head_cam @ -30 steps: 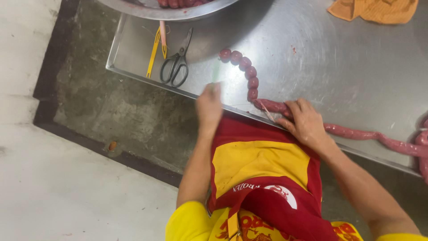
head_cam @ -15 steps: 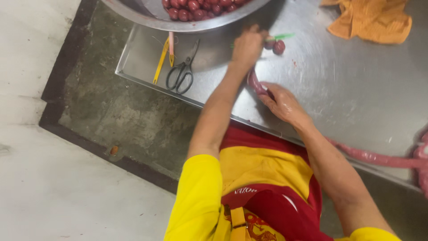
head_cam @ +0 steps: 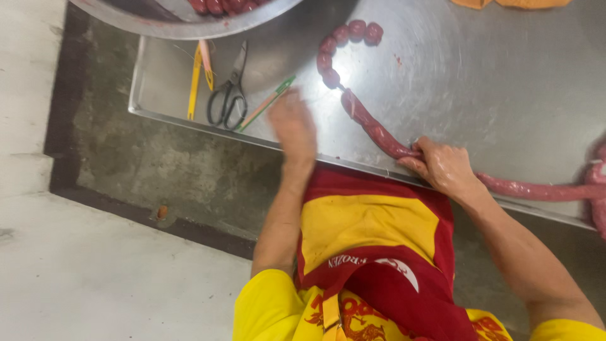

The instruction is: The person ties a long casing filled with meat into individual sausage links using a piece of green string and a needle, repeating the process down the length of the casing.

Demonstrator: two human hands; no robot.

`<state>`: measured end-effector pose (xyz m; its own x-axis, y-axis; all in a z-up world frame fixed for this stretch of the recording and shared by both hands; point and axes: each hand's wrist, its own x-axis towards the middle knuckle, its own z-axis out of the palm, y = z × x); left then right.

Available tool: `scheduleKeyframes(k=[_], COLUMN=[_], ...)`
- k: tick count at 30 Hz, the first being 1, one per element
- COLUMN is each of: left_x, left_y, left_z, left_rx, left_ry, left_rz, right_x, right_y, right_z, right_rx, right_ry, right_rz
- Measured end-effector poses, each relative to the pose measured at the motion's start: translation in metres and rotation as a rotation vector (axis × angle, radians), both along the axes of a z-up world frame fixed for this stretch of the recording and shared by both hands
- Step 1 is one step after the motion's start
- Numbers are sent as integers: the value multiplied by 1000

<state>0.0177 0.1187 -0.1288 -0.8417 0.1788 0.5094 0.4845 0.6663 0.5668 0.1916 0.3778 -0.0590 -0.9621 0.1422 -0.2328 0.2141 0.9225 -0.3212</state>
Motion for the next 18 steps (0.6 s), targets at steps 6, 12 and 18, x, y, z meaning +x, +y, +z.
scheduleKeyframes(k=[6,12,18], left_x=[97,44,-80], left_y=[143,143,101], left_z=[-14,-37,-39], left_rx=[431,1272,1444], left_ry=[-367,-1302,-1651], left_rz=[-864,-699,-542], right_x=[-7,21,55], right_y=[16,40,34], right_z=[-57,-14,10], right_rx=[344,-758,173], right_ry=[94,-328,-51], right_rz=[46,-330,-64])
